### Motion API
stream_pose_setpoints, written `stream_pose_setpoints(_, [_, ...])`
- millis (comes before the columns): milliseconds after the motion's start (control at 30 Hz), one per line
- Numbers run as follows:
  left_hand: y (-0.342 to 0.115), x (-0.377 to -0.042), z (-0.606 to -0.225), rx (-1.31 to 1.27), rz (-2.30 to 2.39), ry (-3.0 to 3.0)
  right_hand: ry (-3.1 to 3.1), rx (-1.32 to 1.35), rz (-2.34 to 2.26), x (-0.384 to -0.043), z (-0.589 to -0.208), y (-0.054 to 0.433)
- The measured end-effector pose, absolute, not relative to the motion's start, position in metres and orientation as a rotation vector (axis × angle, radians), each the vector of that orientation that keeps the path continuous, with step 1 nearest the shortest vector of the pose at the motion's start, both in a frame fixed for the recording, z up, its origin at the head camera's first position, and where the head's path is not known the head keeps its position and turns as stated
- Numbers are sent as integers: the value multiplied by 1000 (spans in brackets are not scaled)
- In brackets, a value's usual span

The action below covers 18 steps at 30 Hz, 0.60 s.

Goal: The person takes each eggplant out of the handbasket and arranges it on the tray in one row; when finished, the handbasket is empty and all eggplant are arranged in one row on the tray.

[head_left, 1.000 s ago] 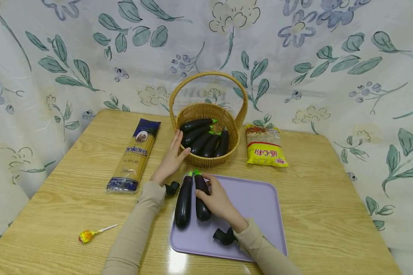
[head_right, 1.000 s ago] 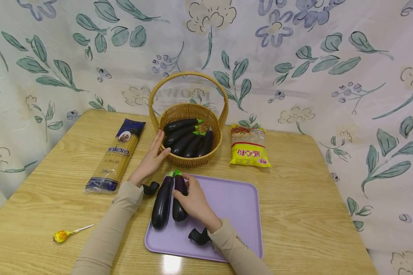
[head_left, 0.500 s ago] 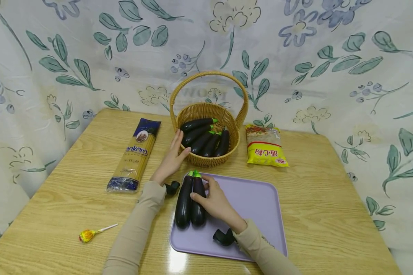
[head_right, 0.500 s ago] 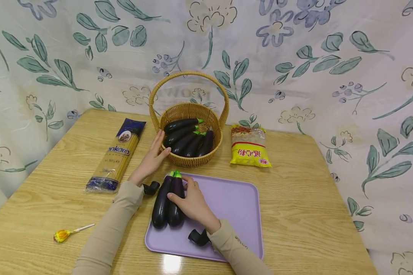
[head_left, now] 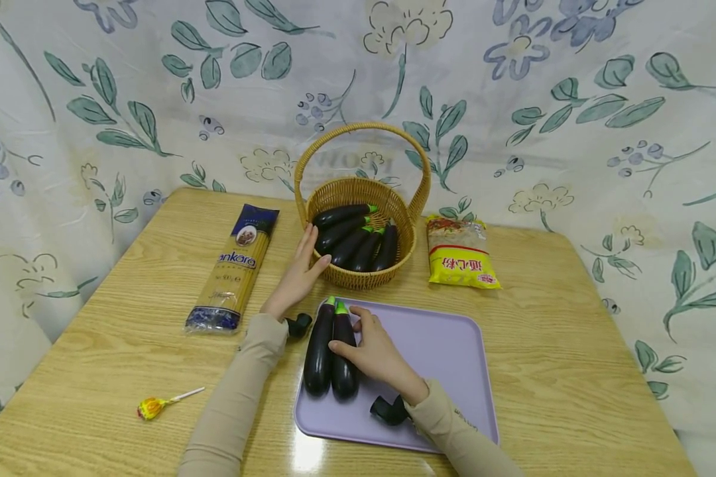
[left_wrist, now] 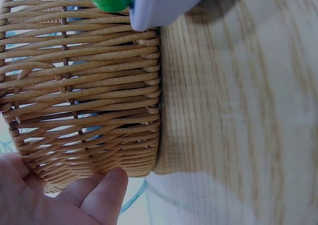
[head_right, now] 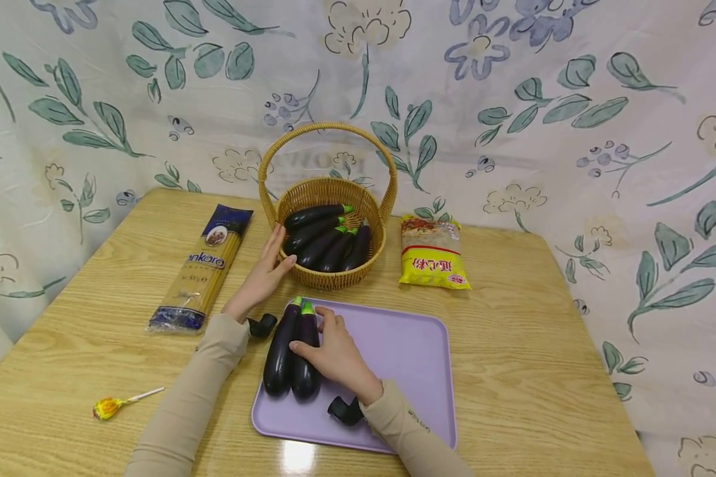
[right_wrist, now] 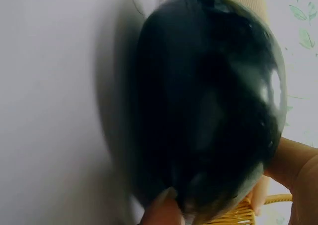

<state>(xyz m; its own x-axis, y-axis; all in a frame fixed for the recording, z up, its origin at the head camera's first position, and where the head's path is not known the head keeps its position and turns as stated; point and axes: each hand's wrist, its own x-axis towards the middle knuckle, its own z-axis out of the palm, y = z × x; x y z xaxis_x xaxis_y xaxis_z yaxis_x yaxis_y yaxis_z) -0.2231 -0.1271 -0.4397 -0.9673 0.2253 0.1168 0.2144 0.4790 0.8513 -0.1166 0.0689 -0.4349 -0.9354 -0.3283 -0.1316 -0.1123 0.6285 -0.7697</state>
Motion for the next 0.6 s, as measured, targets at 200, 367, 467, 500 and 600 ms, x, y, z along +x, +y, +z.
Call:
stream_pose_setpoints(200, [-127, -223, -440, 400, 1541, 2686, 2598, -337, -1190, -120, -434, 73])
stream_pose_setpoints(367, [-127, -223, -439, 400, 1551, 2685, 2602, -302, -1202, -125, -428, 77])
stream_pose_setpoints(467, [-127, -223, -438, 393, 1543, 2684, 2604, -288, -1189, -126, -427, 79])
stream_pose_setpoints(500, [-127, -223, -438, 393, 1538, 2687, 2604, -282, -1184, -127, -427, 80])
stream_pose_setpoints(600, [-127, -222, -438, 389, 1526, 2693, 2612, -284, -1168, -128, -425, 82])
